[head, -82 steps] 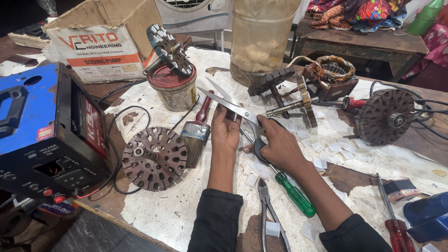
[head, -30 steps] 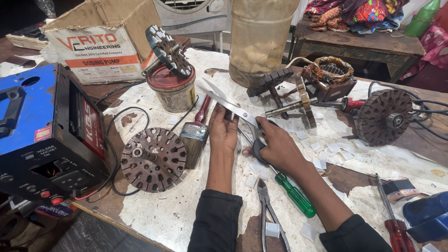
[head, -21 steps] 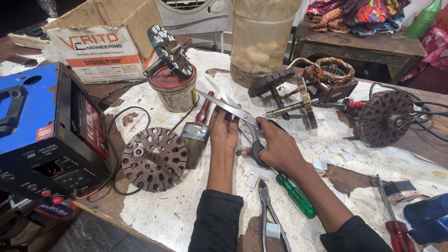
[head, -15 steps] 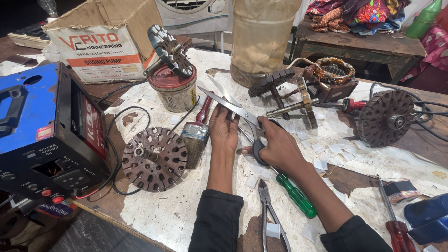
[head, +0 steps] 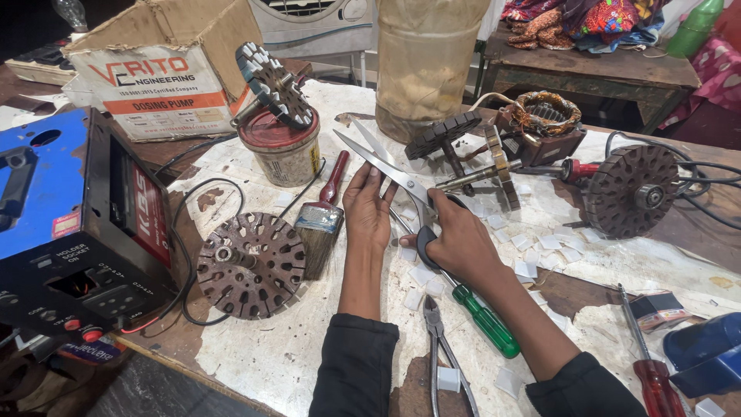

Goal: The person uses shears to cut small white plastic sheets into smaller pieces on a cluttered workbench. The person repeatedly picks up sheets, positions them, and cuts them while discarding the cut pieces onto the table.

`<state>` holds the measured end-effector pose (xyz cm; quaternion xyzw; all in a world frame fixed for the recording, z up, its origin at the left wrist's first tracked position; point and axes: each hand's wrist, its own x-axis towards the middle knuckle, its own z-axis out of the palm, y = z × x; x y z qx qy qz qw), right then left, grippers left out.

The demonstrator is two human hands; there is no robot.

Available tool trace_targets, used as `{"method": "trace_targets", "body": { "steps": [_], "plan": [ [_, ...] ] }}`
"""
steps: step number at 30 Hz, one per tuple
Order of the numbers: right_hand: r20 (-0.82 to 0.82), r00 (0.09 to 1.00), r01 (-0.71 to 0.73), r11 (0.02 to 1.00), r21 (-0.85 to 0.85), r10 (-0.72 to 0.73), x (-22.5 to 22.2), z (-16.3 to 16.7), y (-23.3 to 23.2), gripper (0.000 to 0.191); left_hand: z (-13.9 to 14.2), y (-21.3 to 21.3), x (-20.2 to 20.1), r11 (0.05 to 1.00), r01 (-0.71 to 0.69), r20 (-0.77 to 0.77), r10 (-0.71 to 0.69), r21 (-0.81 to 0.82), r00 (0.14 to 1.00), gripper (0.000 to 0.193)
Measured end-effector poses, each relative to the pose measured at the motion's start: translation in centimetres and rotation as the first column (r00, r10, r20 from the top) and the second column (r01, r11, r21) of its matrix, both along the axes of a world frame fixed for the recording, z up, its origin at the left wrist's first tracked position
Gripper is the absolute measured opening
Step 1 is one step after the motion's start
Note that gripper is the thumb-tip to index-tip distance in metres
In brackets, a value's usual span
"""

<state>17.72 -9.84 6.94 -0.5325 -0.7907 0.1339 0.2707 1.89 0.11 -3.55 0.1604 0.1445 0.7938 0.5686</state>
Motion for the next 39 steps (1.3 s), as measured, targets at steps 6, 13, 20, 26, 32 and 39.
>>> {"method": "trace_targets", "body": {
  "steps": [6, 13, 20, 26, 32, 39],
  "plan": [
    [-0.057, 0.997, 0.038, 0.996, -0.075, -0.042, -0.1, 0.1, -0.2, 0.077, 0.5, -0.4, 0.0, 0.999, 0.028, -0.021, -0.028, -0.017, 0.999, 0.024],
    [0.006, 1.000, 0.002, 1.000, 0.028, -0.002, 0.0, -0.2, 0.1, 0.084, 0.7, -0.5, 0.0, 0.999, 0.034, -0.013, -0.034, 0.002, 0.999, 0.025],
    [0.138, 0.987, 0.084, 0.996, -0.038, -0.078, 0.1, -0.2, 0.2, 0.107, 1.4, -1.2, -0.1, 0.999, 0.044, -0.018, -0.044, 0.030, 0.999, 0.032],
    [0.103, 0.992, 0.073, 0.997, 0.040, -0.077, 0.0, -0.8, 0.6, 0.107, 2.2, -1.8, 0.0, 0.999, 0.042, -0.024, -0.041, 0.018, 0.999, 0.032],
    [0.106, 0.991, 0.079, 0.996, 0.043, -0.084, 0.1, -1.2, 0.8, 0.108, 2.3, -1.9, -0.1, 0.994, 0.101, -0.008, -0.101, 0.029, 0.995, 0.042],
    [-0.002, 0.998, 0.056, 0.995, 0.080, -0.056, 0.4, -1.3, 0.7, 0.096, 2.2, -1.8, 0.0, 0.987, 0.139, -0.024, -0.138, 0.076, 0.990, 0.047]
  ]
}}
